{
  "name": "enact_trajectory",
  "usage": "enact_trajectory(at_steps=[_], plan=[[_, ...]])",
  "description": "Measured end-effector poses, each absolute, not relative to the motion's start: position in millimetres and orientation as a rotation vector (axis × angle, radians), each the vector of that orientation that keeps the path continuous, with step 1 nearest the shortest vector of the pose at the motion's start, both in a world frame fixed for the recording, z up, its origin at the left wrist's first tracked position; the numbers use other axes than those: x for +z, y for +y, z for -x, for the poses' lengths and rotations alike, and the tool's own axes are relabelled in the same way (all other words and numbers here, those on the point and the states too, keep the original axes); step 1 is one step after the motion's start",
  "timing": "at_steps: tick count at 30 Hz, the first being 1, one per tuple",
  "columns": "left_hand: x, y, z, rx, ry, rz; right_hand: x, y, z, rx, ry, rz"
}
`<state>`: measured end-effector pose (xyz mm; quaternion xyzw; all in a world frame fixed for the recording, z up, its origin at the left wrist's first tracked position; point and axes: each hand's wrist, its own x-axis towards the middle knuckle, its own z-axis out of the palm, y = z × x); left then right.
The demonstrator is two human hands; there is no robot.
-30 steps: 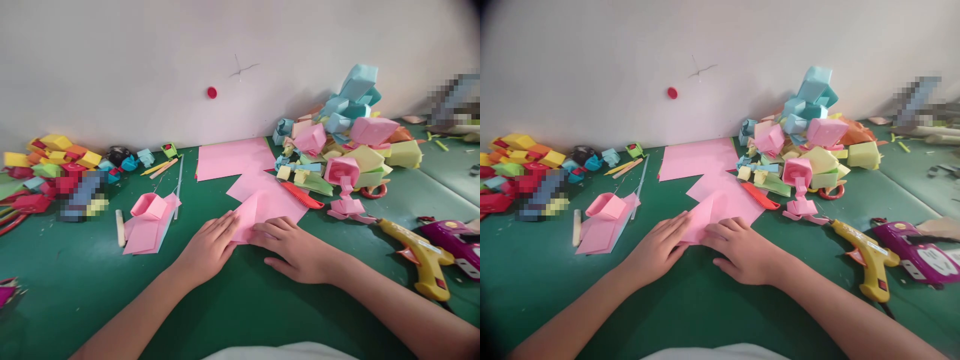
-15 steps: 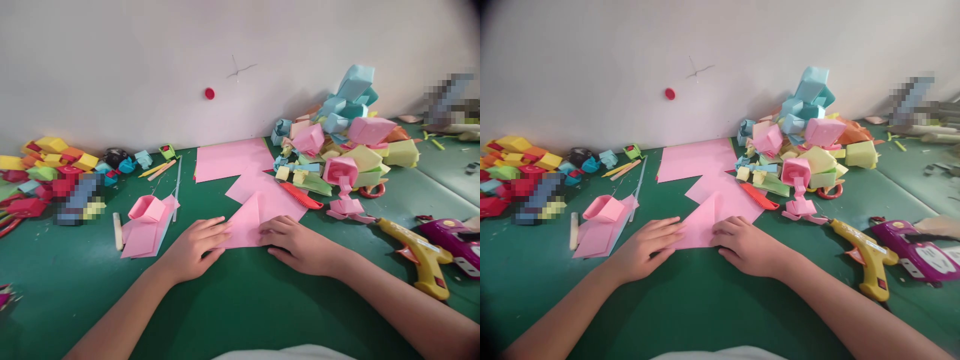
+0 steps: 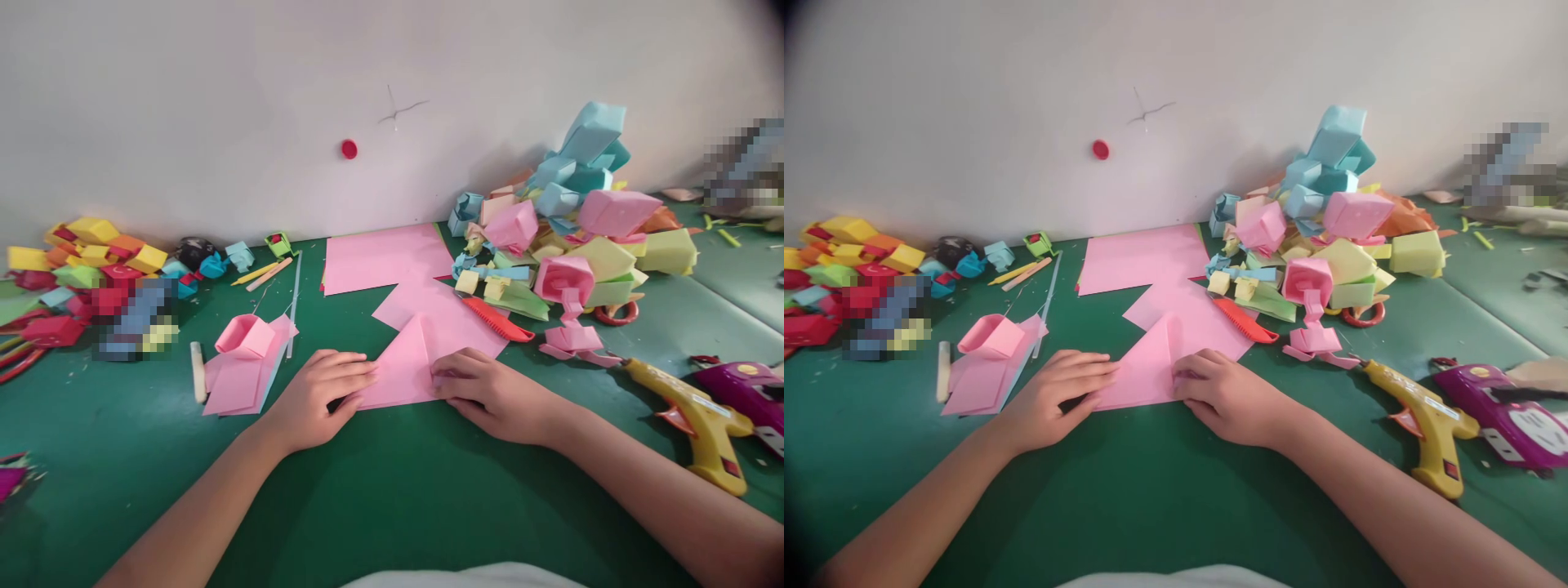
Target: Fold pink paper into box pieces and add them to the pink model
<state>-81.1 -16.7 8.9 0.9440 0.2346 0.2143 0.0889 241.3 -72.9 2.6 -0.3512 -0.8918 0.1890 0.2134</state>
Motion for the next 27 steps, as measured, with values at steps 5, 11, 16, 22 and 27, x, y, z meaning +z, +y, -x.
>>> enact_trajectory(at_steps=[5, 11, 16, 22, 27], plan=[[8.9, -17.1, 83.7, 0.624, 0.724, -2.76, 3.1, -72.0, -242.5, 0.56, -2.467, 0.978], [12.7, -13.5, 88.4, 0.582, 0.704, -2.807, 4.9, -73.1, -243.5, 0.587, -2.461, 0.981], [15.1, -13.2, 88.6, 0.622, 0.641, -2.876, 7.1, -74.1, -243.8, 0.633, -2.46, 1.002], [15.9, -14.1, 87.4, 0.605, 0.626, -2.87, 8.8, -74.6, -244.1, 0.676, -2.438, 0.994], [17.0, -15.1, 86.4, 0.593, 0.621, -2.88, 7.4, -75.1, -245.2, 0.683, -2.414, 0.987]])
